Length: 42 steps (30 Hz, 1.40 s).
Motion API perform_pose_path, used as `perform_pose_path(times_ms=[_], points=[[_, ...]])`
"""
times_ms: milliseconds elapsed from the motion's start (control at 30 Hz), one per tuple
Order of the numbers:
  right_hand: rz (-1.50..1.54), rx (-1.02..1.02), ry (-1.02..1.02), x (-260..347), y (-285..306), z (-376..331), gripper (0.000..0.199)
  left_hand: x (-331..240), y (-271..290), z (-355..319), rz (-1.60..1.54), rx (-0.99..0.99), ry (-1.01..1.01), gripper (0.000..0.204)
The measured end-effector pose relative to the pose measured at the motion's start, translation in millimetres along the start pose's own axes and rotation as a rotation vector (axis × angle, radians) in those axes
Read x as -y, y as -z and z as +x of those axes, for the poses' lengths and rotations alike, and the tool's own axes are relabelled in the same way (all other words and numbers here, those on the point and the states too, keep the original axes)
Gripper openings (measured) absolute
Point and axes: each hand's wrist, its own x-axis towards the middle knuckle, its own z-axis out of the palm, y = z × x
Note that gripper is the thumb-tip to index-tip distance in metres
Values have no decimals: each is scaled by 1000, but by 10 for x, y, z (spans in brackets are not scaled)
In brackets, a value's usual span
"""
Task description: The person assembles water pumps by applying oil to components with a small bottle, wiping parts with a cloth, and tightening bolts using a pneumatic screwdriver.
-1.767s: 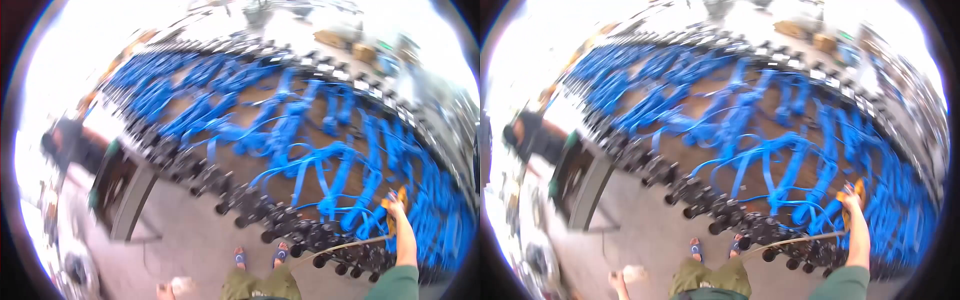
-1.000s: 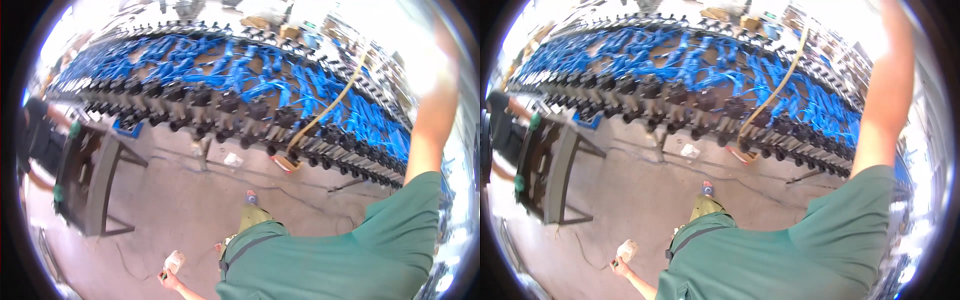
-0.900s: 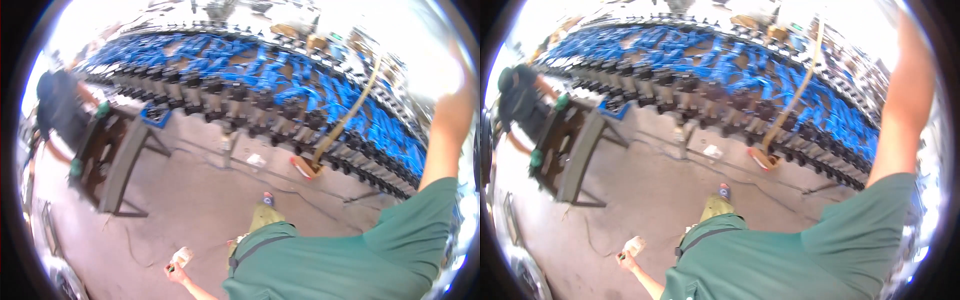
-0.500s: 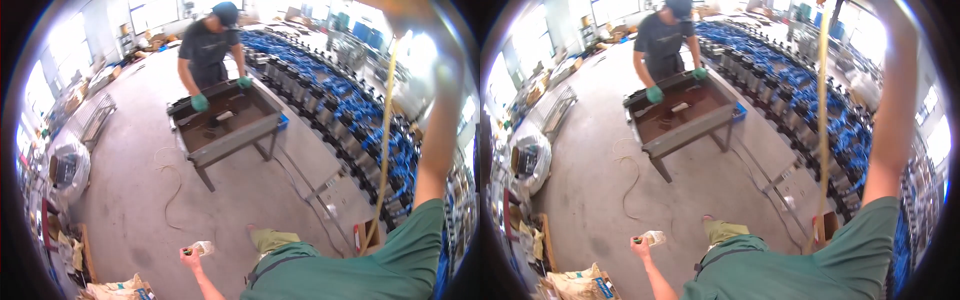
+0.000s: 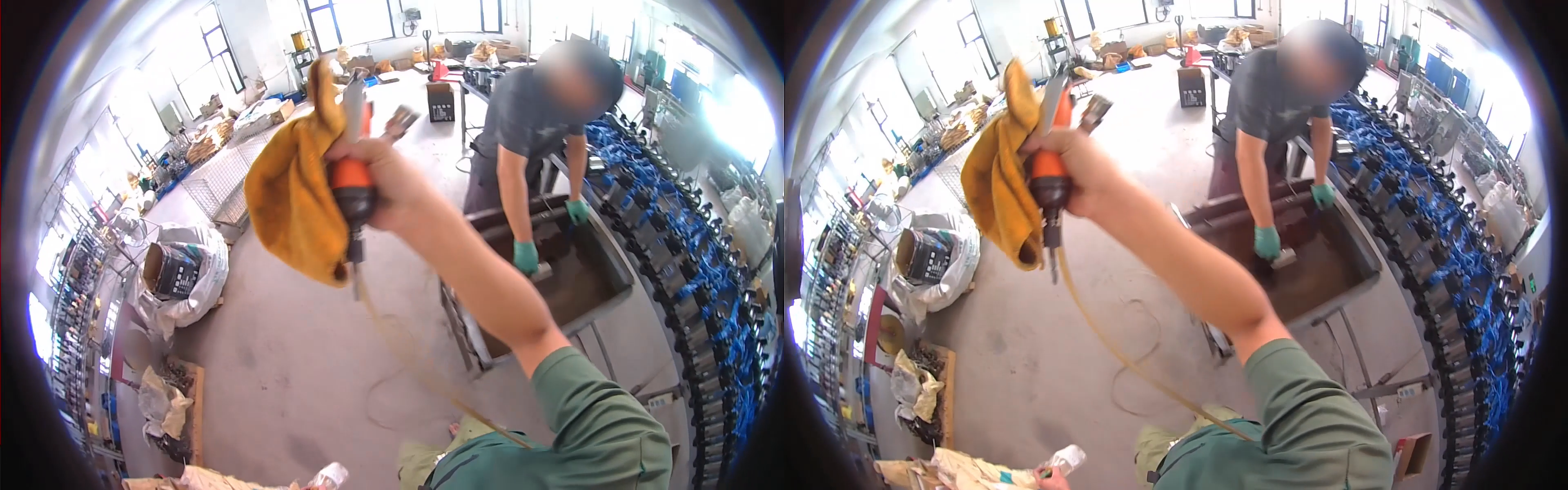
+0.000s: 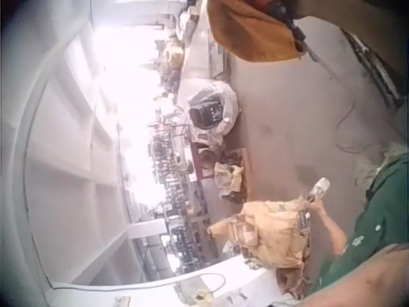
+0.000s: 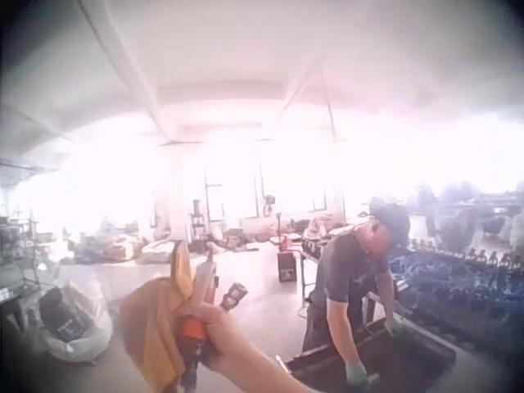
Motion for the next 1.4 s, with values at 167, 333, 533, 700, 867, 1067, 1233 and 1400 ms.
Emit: perform_pose_path(times_ms=[167,333,533,700,867,1067,1233,1400], points=[[25,-43,-121,-1162,221,2298,18,633,46,1407,-199,-232,276,21],[-177,-238,-46,-1098,897,4116,16,-483,-2017,3199,117,-6,280,22],[-46,-283,4,-680,1545,6012,17,-2668,-3743,5635,259,157,19,25],[66,-234,176,-418,2373,7346,16,-4512,-5567,7150,171,147,-367,27],[116,-258,255,161,3363,9114,19,-6213,-7367,8378,8,124,-571,26],[232,-413,462,1252,4654,10660,24,-8699,-9551,8690,67,373,-650,29],[450,-239,711,1986,6283,10964,45,-10159,-11713,9026,70,482,-727,31],[474,-143,1038,3026,7773,11519,46,-12536,-14558,8413,-100,772,-1110,31]])
